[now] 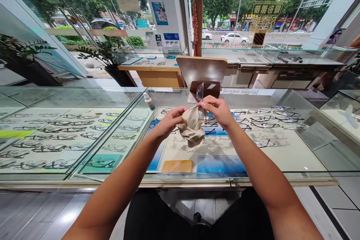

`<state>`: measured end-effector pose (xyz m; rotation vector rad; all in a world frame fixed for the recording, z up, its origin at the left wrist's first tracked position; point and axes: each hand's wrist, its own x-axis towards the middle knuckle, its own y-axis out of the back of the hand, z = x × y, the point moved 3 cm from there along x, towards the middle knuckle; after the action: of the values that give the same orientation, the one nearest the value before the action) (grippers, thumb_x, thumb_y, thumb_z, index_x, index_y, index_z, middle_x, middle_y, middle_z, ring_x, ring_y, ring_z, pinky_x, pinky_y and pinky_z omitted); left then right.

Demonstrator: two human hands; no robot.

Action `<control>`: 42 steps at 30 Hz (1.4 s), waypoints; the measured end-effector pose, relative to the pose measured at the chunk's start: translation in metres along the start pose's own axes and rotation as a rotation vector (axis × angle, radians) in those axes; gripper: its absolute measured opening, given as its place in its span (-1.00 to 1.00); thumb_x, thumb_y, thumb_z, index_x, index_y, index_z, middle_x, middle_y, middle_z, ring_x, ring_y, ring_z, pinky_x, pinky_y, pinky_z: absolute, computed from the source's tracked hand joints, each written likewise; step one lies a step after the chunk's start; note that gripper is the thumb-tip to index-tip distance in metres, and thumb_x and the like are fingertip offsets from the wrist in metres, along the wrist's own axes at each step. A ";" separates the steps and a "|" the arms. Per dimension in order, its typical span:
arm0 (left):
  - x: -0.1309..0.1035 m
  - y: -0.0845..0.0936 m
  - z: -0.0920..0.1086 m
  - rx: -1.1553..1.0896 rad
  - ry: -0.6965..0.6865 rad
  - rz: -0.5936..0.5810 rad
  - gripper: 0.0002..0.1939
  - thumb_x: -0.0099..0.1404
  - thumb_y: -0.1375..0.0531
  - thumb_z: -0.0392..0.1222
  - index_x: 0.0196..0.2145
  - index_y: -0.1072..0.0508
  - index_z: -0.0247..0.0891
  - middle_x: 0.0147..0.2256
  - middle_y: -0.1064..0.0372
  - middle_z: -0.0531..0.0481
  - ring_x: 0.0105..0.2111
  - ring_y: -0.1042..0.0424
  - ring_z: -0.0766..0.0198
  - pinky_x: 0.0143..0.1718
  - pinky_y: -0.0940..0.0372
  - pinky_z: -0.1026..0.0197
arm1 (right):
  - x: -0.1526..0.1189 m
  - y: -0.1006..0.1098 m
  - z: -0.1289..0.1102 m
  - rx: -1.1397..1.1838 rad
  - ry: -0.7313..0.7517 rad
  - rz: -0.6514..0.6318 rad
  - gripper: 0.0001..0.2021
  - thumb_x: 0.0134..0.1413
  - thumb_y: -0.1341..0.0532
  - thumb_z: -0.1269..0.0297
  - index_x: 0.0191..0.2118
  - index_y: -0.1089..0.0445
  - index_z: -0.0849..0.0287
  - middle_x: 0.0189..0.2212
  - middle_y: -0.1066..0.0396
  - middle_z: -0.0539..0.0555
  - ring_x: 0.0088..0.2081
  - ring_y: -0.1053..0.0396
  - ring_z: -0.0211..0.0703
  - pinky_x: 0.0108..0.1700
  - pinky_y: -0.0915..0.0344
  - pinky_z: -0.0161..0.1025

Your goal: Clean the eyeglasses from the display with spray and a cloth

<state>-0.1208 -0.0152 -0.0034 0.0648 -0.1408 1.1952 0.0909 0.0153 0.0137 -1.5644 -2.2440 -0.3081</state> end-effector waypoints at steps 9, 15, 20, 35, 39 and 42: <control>-0.002 0.004 0.001 0.037 -0.013 0.055 -0.47 0.19 -0.49 0.14 -0.47 -0.27 -0.21 -0.50 -0.34 0.08 -0.53 -0.25 0.38 -0.51 -0.08 0.32 | 0.000 0.003 -0.006 0.050 0.039 0.018 -0.85 0.19 -0.47 0.04 -0.25 -0.76 -0.06 -0.17 -0.53 0.08 0.03 -0.45 0.01 0.20 -0.35 -0.02; 0.000 0.003 0.006 0.079 -0.117 0.127 -0.47 0.15 -0.52 0.13 -0.49 -0.30 -0.22 -0.50 -0.32 0.09 -0.50 -0.24 0.36 -0.46 -0.09 0.30 | -0.003 -0.009 -0.005 0.080 -0.008 -0.063 -0.77 0.16 -0.49 -0.03 -0.24 -0.76 -0.01 -0.02 -0.63 0.11 0.20 -0.47 0.11 0.32 -0.31 0.05; -0.004 -0.004 0.013 0.102 -0.185 0.068 -0.47 0.16 -0.53 0.12 -0.51 -0.34 -0.24 -0.49 -0.36 0.06 -0.45 -0.28 0.32 -0.35 -0.18 0.26 | -0.002 -0.015 -0.002 -0.001 0.010 0.003 -0.76 0.15 -0.50 -0.05 -0.25 -0.76 -0.01 -0.07 -0.66 0.09 0.15 -0.50 0.10 0.27 -0.35 0.03; -0.010 -0.020 0.009 -0.088 -0.269 0.134 -0.61 0.11 -0.59 -0.10 -0.27 -0.50 -0.23 -0.22 -0.59 -0.03 -0.29 -0.50 0.31 -0.32 -0.35 0.32 | -0.008 -0.026 0.004 0.169 -0.077 -0.062 -0.69 0.13 -0.50 -0.12 -0.19 -0.75 -0.01 -0.05 -0.68 0.10 0.15 -0.52 0.06 0.25 -0.37 -0.03; -0.011 -0.027 0.001 -0.249 -0.224 0.202 -0.38 0.05 -0.63 -0.09 -0.20 -0.27 -0.15 -0.24 -0.64 0.05 -0.32 -0.57 0.31 -0.24 -0.42 0.29 | -0.014 -0.037 0.005 0.201 -0.116 -0.061 -0.66 0.13 -0.49 -0.14 -0.17 -0.75 -0.01 -0.04 -0.69 0.10 0.09 -0.55 0.04 0.21 -0.41 -0.04; -0.011 -0.029 -0.006 -0.296 -0.156 0.208 -0.34 0.06 -0.63 -0.01 -0.13 -0.29 -0.15 -0.39 -0.60 0.12 -0.47 -0.52 0.34 -0.35 -0.38 0.30 | -0.016 -0.040 0.004 0.221 -0.132 -0.056 -0.62 0.10 -0.50 -0.18 -0.18 -0.74 0.02 -0.02 -0.69 0.11 0.10 -0.56 0.07 0.19 -0.44 -0.03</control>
<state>-0.0972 -0.0351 -0.0097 -0.1194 -0.4698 1.3650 0.0575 -0.0105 0.0046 -1.4455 -2.3324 0.0292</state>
